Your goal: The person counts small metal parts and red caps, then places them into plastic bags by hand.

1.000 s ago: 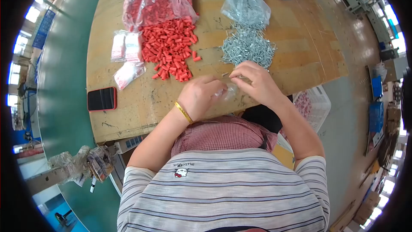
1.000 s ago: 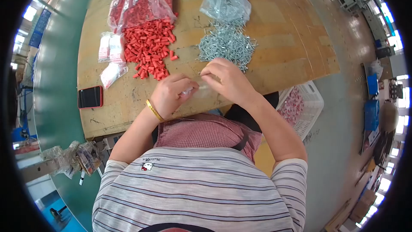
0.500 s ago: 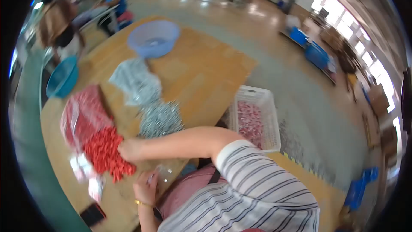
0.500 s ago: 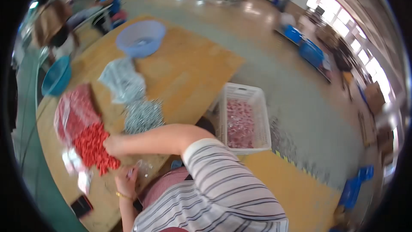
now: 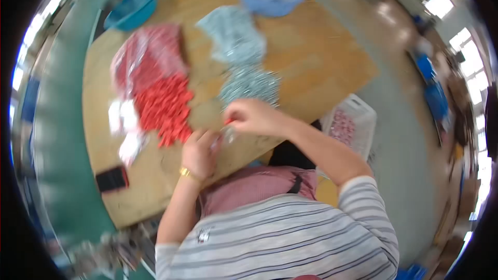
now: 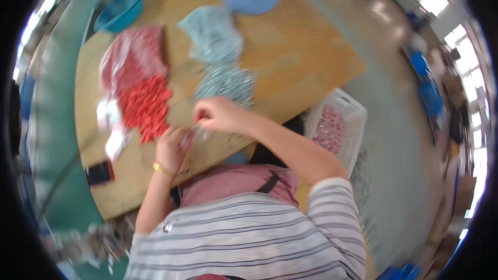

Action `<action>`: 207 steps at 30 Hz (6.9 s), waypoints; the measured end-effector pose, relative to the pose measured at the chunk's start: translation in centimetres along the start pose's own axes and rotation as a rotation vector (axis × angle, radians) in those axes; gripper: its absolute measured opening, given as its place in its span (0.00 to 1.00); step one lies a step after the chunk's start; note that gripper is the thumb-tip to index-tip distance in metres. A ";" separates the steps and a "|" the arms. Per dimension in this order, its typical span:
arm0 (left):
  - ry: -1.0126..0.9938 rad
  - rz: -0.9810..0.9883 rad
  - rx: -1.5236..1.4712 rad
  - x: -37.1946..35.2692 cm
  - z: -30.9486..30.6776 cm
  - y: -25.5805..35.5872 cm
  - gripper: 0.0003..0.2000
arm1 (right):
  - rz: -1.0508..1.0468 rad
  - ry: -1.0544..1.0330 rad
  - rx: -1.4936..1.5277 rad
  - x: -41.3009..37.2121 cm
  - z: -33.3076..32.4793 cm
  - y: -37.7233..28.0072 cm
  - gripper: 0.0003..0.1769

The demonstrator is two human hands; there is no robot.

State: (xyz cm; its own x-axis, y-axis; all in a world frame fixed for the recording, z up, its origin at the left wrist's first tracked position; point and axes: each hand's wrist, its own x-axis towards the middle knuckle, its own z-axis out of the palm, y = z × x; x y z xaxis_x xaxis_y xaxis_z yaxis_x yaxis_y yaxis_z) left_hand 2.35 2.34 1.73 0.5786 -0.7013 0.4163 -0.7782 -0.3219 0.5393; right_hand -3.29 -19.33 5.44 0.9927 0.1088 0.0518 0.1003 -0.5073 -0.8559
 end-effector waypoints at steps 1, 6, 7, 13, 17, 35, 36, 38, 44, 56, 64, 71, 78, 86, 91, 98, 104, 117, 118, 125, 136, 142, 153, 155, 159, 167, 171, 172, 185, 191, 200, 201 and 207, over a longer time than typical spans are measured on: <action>0.008 0.011 -0.012 0.5 0.0 0.4 0.05 | 0.041 -0.019 0.054 -0.8 -0.2 -0.1 0.09; 0.016 0.071 -0.016 1.4 0.7 1.6 0.08 | 0.001 -0.032 -0.073 -1.8 -0.9 -0.9 0.10; 0.019 0.075 -0.005 1.4 0.8 1.7 0.08 | -0.036 -0.027 -0.125 -1.8 -0.7 -0.6 0.10; -0.004 0.084 0.002 1.4 0.8 1.6 0.08 | -0.047 0.015 -0.038 -1.6 -0.7 -0.5 0.08; 0.003 0.035 -0.076 0.9 0.8 1.2 0.06 | 0.065 0.101 0.122 -1.9 -0.4 -0.9 0.09; 0.054 -0.359 -0.609 0.8 0.7 2.2 0.06 | 0.042 0.186 0.245 -4.2 2.3 2.4 0.06; 0.023 -0.441 -0.692 0.6 0.8 2.0 0.05 | 0.048 0.205 0.287 -4.2 2.6 2.3 0.06; -0.043 -0.567 -0.827 0.2 1.2 1.3 0.05 | 0.080 0.226 0.375 -4.3 2.9 2.1 0.06; -0.019 -0.563 -0.867 0.1 1.3 1.5 0.04 | 0.069 0.312 0.434 -4.3 3.6 1.9 0.02; -0.081 -0.508 -1.080 1.3 2.9 1.4 0.07 | 0.135 0.367 0.519 -4.9 4.5 2.6 0.02; -0.191 -0.530 -1.184 1.2 4.8 2.9 0.08 | 0.093 0.471 0.300 -8.0 3.4 3.7 0.04; -0.232 -0.750 -1.779 -0.2 4.1 0.0 0.15 | 0.518 0.973 -0.092 -21.4 -6.6 9.5 0.05; -0.194 -0.748 -1.774 -0.2 4.6 1.5 0.08 | 0.579 0.880 -0.388 -20.6 -5.8 7.9 0.13; -0.399 -0.754 -1.444 -1.1 5.0 2.8 0.08 | -0.135 0.277 0.066 -7.1 2.7 1.6 0.09; -0.233 -0.799 -1.462 -1.2 3.4 3.3 0.08 | 0.143 0.300 0.446 -6.9 3.4 2.0 0.04; -0.066 -0.696 -1.157 -1.0 4.7 2.5 0.06 | 0.206 0.323 0.644 -7.6 4.3 2.0 0.04; -0.081 -0.719 -1.093 -1.0 4.9 3.2 0.05 | 0.232 0.323 0.609 -7.9 4.3 2.1 0.06; -0.228 -0.366 -0.715 -0.1 3.3 2.0 0.05 | 0.119 0.237 0.162 -7.3 2.5 1.8 0.08; -0.230 -0.364 -0.704 -0.1 3.4 2.1 0.04 | 0.111 0.263 0.168 -7.3 2.7 1.8 0.08; -0.123 -0.560 -0.622 -0.5 4.2 2.5 0.07 | -0.043 0.531 -0.178 -7.3 3.8 2.4 0.09; -0.087 -0.515 -0.560 -0.9 4.5 3.0 0.08 | 0.126 0.406 0.031 -6.8 5.2 1.8 0.06; -0.048 -0.471 -0.568 -1.1 4.8 3.1 0.07 | 0.026 0.387 -0.045 -6.6 5.4 1.8 0.05; 0.056 -0.282 -0.310 -1.1 5.5 2.6 0.06 | 0.089 0.377 0.028 -6.5 5.8 1.4 0.04; 0.026 -0.267 -0.364 -1.0 5.1 2.5 0.06 | 0.174 0.364 0.137 -6.7 5.8 1.4 0.03; -0.061 -0.097 -0.374 -0.8 4.0 2.1 0.08 | 0.344 0.347 0.369 -7.0 6.0 2.6 0.02; -0.159 -0.207 -0.405 -0.8 2.6 3.2 0.10 | 0.342 0.471 0.539 -7.1 6.9 3.3 0.04; -0.032 -0.200 -0.428 -1.4 3.8 2.4 0.09 | 0.313 0.446 0.530 -6.7 6.2 4.0 0.03; 0.005 -0.182 -0.447 -1.4 3.9 2.4 0.09 | 0.303 0.432 0.524 -6.6 6.0 4.0 0.03; -0.024 -0.277 -0.285 -2.4 2.8 0.6 0.05 | -0.011 0.228 -0.875 -1.0 2.7 4.5 0.08; -0.079 -0.296 -0.256 -2.4 2.7 0.7 0.05 | -0.173 0.013 -1.237 1.0 2.7 4.2 0.08; -0.153 -0.205 -0.115 -1.5 1.5 0.5 0.06 | 0.161 0.097 0.061 -0.5 0.5 3.8 0.04; -0.177 -0.187 -0.092 -1.2 1.4 0.6 0.07 | 0.155 0.110 0.165 -1.0 0.7 3.6 0.05; -0.195 -0.025 -0.009 0.6 0.3 1.4 0.09 | -0.216 0.090 -0.054 -2.2 1.5 2.8 0.08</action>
State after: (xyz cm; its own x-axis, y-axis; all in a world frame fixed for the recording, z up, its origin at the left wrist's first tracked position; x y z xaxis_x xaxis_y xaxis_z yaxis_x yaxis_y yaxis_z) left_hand 1.54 1.31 2.54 0.5387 -0.8035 0.2534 -0.7616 -0.3358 0.5543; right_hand -5.24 -19.74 2.14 0.9495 0.1443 0.2785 0.3120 -0.5260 -0.7912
